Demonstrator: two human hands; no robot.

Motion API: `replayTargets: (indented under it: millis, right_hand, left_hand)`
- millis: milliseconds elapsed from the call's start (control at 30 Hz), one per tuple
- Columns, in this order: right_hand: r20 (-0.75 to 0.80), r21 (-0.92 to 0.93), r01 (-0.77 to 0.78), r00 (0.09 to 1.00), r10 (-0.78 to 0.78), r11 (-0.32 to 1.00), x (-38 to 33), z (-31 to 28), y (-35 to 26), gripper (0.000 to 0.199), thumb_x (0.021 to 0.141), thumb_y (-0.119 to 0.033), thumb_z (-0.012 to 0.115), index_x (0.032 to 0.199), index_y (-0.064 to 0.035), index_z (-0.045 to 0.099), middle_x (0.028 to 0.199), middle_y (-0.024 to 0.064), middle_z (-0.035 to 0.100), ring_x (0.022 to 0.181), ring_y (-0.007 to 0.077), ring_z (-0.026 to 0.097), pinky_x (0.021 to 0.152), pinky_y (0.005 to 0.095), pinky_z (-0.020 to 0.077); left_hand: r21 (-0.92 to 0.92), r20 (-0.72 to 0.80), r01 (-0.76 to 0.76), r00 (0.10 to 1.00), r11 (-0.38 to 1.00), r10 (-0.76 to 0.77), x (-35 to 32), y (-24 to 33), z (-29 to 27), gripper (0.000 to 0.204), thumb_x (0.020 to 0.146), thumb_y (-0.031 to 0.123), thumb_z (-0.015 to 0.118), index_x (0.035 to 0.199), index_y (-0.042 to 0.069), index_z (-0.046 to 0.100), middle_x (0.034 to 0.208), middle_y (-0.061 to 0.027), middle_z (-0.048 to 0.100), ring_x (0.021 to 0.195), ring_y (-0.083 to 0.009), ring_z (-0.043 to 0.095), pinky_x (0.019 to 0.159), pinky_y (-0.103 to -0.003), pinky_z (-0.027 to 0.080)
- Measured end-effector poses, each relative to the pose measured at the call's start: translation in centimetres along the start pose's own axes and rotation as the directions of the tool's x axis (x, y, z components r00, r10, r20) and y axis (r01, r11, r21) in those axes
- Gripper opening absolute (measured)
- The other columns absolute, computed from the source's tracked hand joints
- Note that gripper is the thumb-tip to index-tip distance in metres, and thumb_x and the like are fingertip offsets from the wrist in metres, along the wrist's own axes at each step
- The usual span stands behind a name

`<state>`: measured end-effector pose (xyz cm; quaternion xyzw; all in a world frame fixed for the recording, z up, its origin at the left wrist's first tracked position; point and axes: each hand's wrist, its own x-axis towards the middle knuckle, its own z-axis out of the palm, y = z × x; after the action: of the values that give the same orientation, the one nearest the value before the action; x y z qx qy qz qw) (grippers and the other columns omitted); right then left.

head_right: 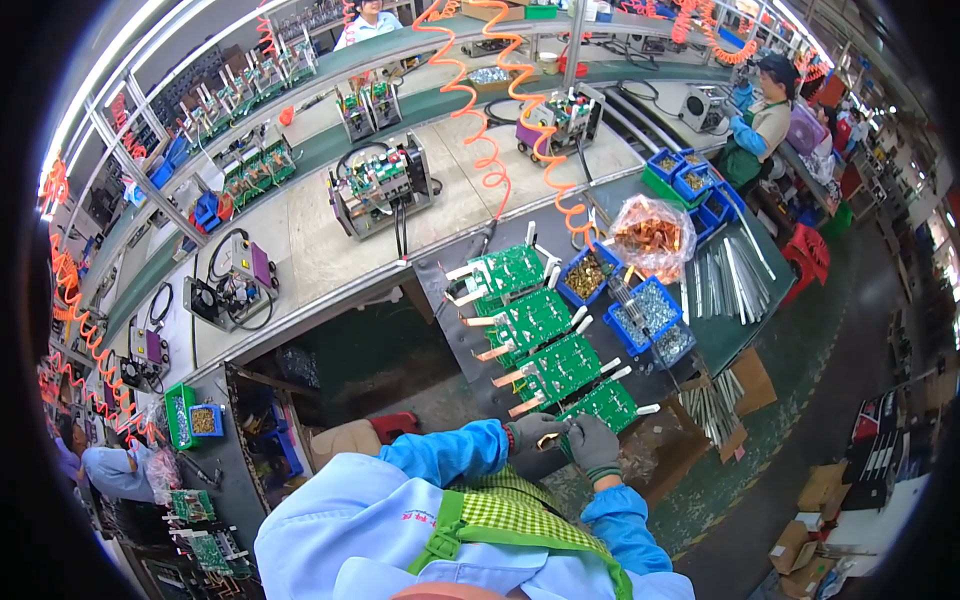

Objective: The recorder is attaching copper strips to green circuit boards using a screwdriver in a workshop setting.

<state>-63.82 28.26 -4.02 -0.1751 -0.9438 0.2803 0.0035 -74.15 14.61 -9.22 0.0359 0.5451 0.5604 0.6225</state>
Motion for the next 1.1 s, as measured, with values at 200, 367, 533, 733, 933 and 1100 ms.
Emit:
replayTargets:
  millis: [200, 367, 533, 733, 933, 1100]
  right_hand:
    - [0.14, -0.195, 0.077, 0.989, -0.05, 0.978, 2.3, 0.5, -1.5, 0.021, 0.083, -0.03, 0.052, 0.094, -0.0132, 0.059, 0.087, 0.0129, 0.061, 0.078, 0.033, 0.061, 0.065, 0.0464, 0.0495]
    - [0.154, -0.216, 0.056, 0.988, -0.023, 0.975, 1.2, 0.4, -1.1, 0.021, 0.084, -0.028, 0.052, 0.095, -0.012, 0.058, 0.092, 0.0135, 0.06, 0.082, 0.0338, 0.06, 0.07, 0.0461, 0.0488]
    - [0.079, -0.175, 0.11, 0.992, -0.097, 0.979, 1.2, 1.2, -0.5, 0.021, 0.084, -0.031, 0.052, 0.093, -0.0141, 0.057, 0.093, 0.0132, 0.06, 0.077, 0.0341, 0.061, 0.063, 0.0482, 0.0498]
    - [0.131, -0.091, -0.023, 0.991, 0.035, 0.996, 2.5, 0.5, -1.9, 0.021, 0.083, -0.03, 0.052, 0.089, -0.0113, 0.059, 0.091, 0.015, 0.06, 0.082, 0.0352, 0.059, 0.071, 0.0466, 0.0482]
    - [0.228, -0.114, -0.172, 0.954, 0.194, 0.979, 3.1, 0.3, -0.9, 0.024, 0.082, -0.032, 0.054, 0.091, -0.0116, 0.06, 0.096, 0.0138, 0.062, 0.085, 0.0344, 0.06, 0.073, 0.0455, 0.0484]
    - [0.019, 0.056, -0.052, 0.999, 0.051, 0.997, 3.5, 2.0, -0.7, 0.016, 0.083, -0.026, 0.053, 0.092, -0.014, 0.058, 0.093, 0.0125, 0.061, 0.085, 0.0351, 0.06, 0.071, 0.0474, 0.0486]
  left_hand:
    - [0.731, 0.45, -0.672, 0.605, 0.117, 0.657, 3.0, -1.9, -4.2, 0.023, 0.087, 0.022, 0.058, 0.101, 0.004, 0.06, 0.087, -0.0052, 0.057, 0.077, -0.0114, 0.057, 0.06, -0.024, 0.047]
    - [0.091, 0.003, 0.021, 1.0, 0.996, -0.022, 2.7, -1.6, -1.7, 0.02, 0.08, 0.016, 0.06, 0.097, 0.006, 0.061, 0.085, -0.0092, 0.058, 0.077, -0.0218, 0.058, 0.065, -0.032, 0.048]
    - [-0.038, 0.014, 0.027, 1.0, 0.999, -0.026, 3.0, -1.7, -2.0, 0.018, 0.087, 0.022, 0.059, 0.093, 0.006, 0.06, 0.078, -0.0045, 0.055, 0.063, -0.0149, 0.056, 0.052, -0.029, 0.046]
    - [0.693, 0.468, -0.709, 0.583, 0.134, 0.664, 3.9, -2.8, -4.6, 0.025, 0.076, 0.003, 0.06, 0.1, 0.01, 0.058, 0.085, -0.0072, 0.053, 0.072, -0.0213, 0.056, 0.058, -0.029, 0.048]
    - [0.655, 0.271, -0.456, 0.886, 0.603, 0.376, 3.1, -2.0, -3.2, 0.029, 0.072, 0.001, 0.063, 0.099, 0.008, 0.06, 0.091, -0.0104, 0.057, 0.078, -0.0261, 0.059, 0.064, -0.032, 0.05]
    - [0.325, 0.146, -0.266, 0.962, 0.907, 0.23, 3.0, -0.8, -3.6, 0.025, 0.075, 0.004, 0.062, 0.099, 0.008, 0.061, 0.089, -0.009, 0.057, 0.08, -0.023, 0.058, 0.064, -0.031, 0.05]
